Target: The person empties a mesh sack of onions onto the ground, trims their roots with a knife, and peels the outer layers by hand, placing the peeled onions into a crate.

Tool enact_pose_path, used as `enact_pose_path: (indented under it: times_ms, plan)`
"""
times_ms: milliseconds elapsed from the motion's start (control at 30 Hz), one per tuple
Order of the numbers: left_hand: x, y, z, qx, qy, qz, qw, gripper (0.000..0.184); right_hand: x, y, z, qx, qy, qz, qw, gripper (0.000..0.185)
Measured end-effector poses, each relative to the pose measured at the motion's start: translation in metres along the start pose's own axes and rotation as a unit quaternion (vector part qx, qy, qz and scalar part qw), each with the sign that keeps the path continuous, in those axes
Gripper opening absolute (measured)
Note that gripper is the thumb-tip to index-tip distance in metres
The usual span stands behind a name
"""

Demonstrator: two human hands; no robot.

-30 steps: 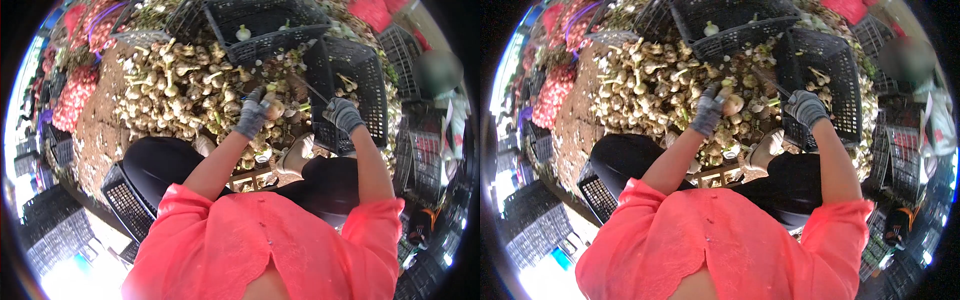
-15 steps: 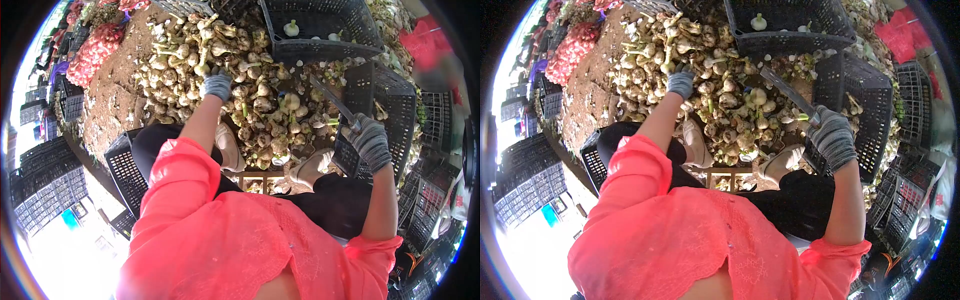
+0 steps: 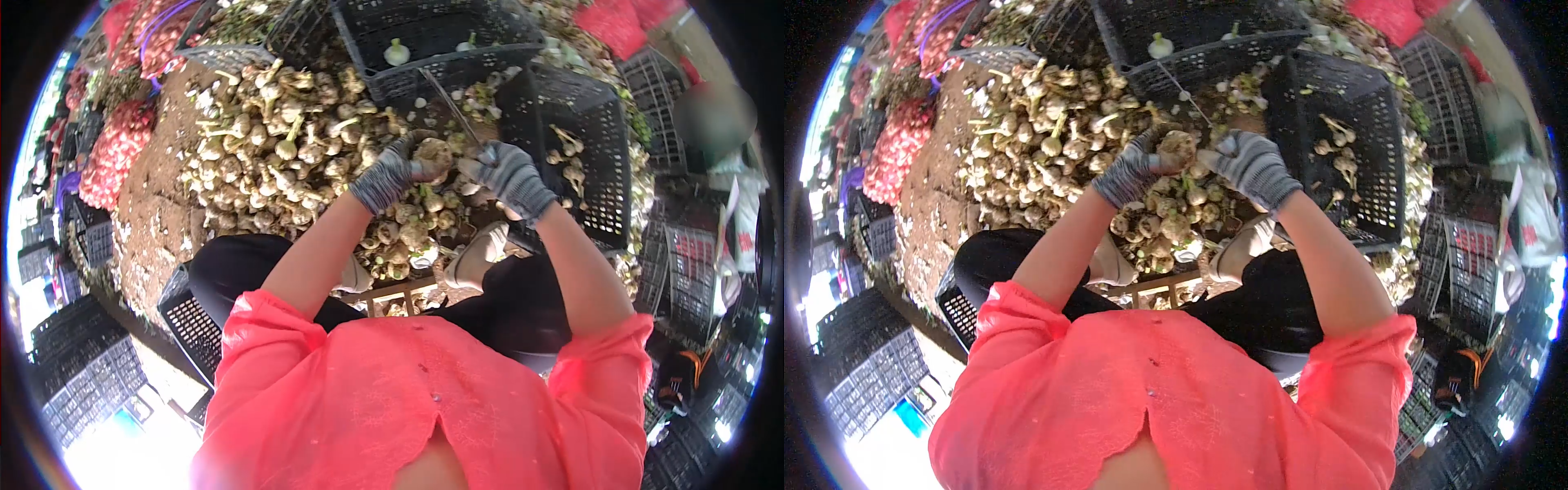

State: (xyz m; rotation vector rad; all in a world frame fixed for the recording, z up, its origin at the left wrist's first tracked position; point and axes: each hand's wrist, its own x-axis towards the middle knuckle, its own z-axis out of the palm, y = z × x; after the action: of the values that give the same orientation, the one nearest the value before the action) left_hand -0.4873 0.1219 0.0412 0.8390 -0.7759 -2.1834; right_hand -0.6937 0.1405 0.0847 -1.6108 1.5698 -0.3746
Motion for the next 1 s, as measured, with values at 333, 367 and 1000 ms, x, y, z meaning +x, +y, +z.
enact_pose_path:
  times_ms: [333, 367, 1000]
  plan:
    - [-0.021, -0.031, 0.047, 0.117, -0.002, 0.112, 0.987, 0.075, -0.040, -0.026, -0.026, -0.163, 0.006, -0.035, 0.986, 0.038]
    - [-0.020, -0.043, 0.037, 0.096, 0.024, 0.136, 0.986, 0.057, -0.044, -0.030, -0.029, -0.253, 0.000, -0.062, 0.966, 0.032]
    - [-0.045, -0.009, 0.045, 0.028, 0.006, 0.105, 0.994, 0.061, -0.037, 0.031, -0.049, -0.417, 0.021, 0.026, 0.908, 0.021]
